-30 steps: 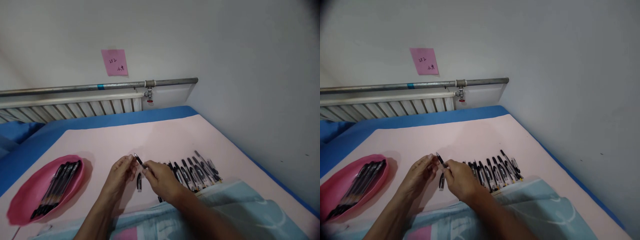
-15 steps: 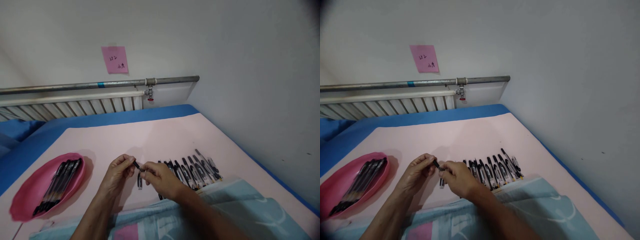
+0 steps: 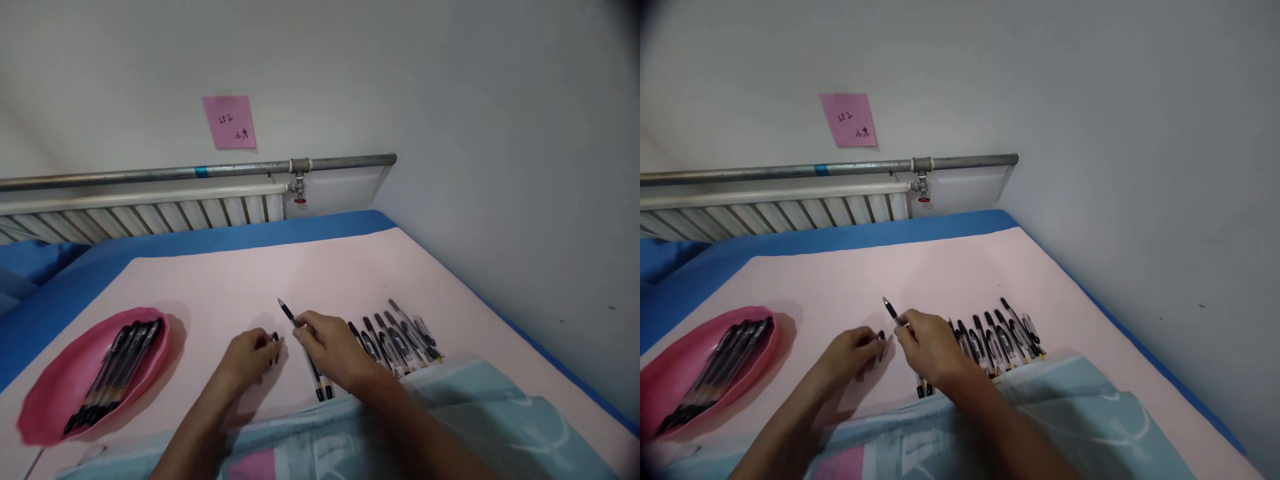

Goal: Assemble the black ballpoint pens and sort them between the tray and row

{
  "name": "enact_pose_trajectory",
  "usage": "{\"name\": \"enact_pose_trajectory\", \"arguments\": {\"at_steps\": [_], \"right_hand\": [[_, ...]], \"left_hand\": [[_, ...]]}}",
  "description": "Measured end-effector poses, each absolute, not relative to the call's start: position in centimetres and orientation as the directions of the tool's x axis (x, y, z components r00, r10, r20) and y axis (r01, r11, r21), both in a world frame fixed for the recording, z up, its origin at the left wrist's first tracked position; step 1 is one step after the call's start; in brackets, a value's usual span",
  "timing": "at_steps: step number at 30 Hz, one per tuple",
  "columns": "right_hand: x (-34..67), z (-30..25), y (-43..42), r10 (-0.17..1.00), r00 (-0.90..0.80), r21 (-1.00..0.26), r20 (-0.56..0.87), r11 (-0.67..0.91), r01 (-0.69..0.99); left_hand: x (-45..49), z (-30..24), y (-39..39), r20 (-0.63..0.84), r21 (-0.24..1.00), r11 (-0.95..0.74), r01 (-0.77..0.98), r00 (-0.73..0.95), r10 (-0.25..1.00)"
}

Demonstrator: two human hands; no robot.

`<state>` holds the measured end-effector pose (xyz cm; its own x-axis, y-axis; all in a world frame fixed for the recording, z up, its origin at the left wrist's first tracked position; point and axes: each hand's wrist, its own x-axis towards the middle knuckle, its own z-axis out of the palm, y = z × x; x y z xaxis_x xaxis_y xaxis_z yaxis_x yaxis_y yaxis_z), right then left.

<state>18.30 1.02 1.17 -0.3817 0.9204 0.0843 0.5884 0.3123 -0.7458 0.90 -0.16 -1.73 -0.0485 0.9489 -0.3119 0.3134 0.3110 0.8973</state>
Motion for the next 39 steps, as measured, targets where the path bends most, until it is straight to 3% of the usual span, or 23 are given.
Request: {"name": "enact_pose_trajectory", "arguments": {"at_steps": [2,4,8,21,26,33,39], "right_hand": [[18.0,1.0,0.8,0.907,-0.414,-0.76,0.082,0.326,0.563],[17.7,0.8,0.4,0.887,-0.455,-0.769,0.079,0.345,0.539],[17.3,0.6,-0.2,0.863,-0.499,-0.776,0.081,0.369,0.512],[17.2,0.8,-0.5,0.871,-0.486,-0.793,0.066,0.342,0.504],[17.2,0.6,-0.5,0.868,-0.492,-0.795,0.061,0.341,0.502],[16.7,0.1,-0.2,0.909,-0.415,-0.885,-0.028,0.17,0.433],[16.2,0.0,-0.1,0.917,-0.399,-0.884,-0.005,0.183,0.43]], "left_hand": [[0.0,-0.9,0.2,-0.379,0.925,0.378,-0.037,-0.016,0.925],[-0.9,-0.3,0.6,-0.392,0.872,0.365,-0.325,-0.021,0.92],[-1.9,-0.2,1.0,-0.427,0.781,0.325,-0.533,-0.076,0.901],[-2.0,-0.5,1.2,-0.414,0.757,0.268,-0.596,-0.122,0.902],[-1.3,-0.3,0.9,-0.376,0.811,0.285,-0.511,-0.083,0.923],[-0.2,-0.2,0.5,-0.347,0.849,0.318,-0.423,0.009,0.938],[1.3,-0.6,-0.1,-0.337,0.854,0.339,-0.395,0.078,0.938]]}}
